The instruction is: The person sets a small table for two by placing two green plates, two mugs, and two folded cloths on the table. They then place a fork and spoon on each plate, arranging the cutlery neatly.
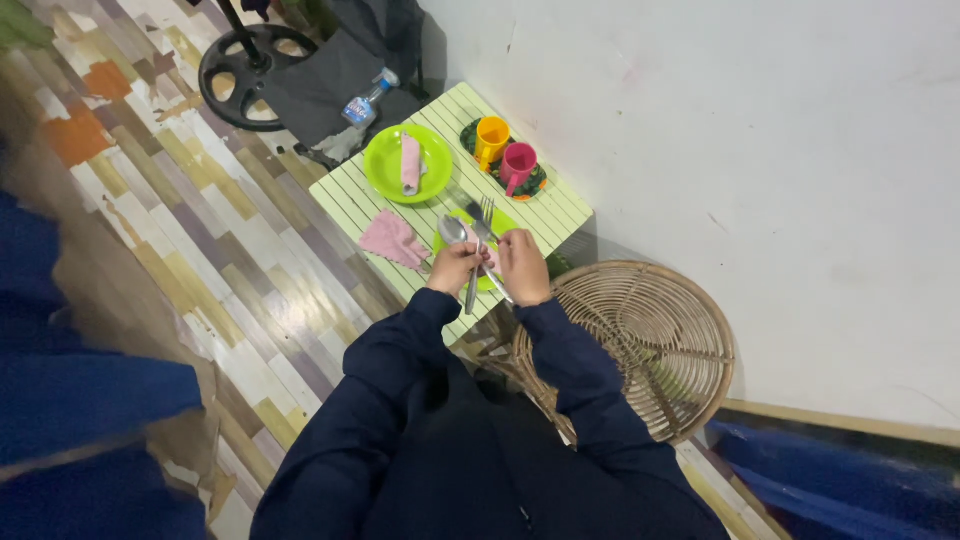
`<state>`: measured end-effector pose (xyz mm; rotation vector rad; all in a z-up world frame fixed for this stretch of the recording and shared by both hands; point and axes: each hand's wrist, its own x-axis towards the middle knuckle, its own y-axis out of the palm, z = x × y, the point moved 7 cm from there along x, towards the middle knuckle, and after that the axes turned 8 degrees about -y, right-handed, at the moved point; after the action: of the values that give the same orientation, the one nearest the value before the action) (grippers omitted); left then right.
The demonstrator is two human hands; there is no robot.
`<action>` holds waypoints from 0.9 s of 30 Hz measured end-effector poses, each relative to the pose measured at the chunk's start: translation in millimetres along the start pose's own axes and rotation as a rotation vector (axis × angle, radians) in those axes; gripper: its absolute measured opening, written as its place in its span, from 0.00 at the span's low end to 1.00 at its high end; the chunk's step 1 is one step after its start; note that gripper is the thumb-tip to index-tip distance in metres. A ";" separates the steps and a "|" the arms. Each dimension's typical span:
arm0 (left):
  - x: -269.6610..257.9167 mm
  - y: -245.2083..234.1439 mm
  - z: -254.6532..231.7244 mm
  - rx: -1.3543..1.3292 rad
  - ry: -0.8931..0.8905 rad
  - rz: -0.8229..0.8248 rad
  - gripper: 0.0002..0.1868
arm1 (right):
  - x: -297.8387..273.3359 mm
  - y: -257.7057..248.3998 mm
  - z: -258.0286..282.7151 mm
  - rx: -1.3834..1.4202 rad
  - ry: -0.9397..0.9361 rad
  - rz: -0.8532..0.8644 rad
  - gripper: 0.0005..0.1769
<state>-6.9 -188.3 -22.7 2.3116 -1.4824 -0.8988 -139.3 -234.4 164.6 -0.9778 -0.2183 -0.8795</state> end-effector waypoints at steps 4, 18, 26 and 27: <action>8.1 -21.3 2.8 -0.009 0.057 -0.128 0.09 | 13.8 -8.0 -56.5 0.165 0.226 -0.079 0.07; 20.0 -71.4 3.4 0.041 0.023 -0.478 0.20 | -28.4 47.7 -223.7 0.061 0.292 0.050 0.11; 52.8 -94.3 46.6 -0.188 -0.038 -0.485 0.21 | -56.9 120.8 -283.5 -0.077 0.348 0.229 0.09; 52.4 -96.5 49.3 -0.193 -0.050 -0.501 0.21 | -61.9 128.1 -287.6 -0.067 0.371 0.237 0.09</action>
<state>48.3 -185.6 -129.5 2.5642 -0.7879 -1.1674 -146.0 -396.4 -112.4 -0.8635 0.2397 -0.8354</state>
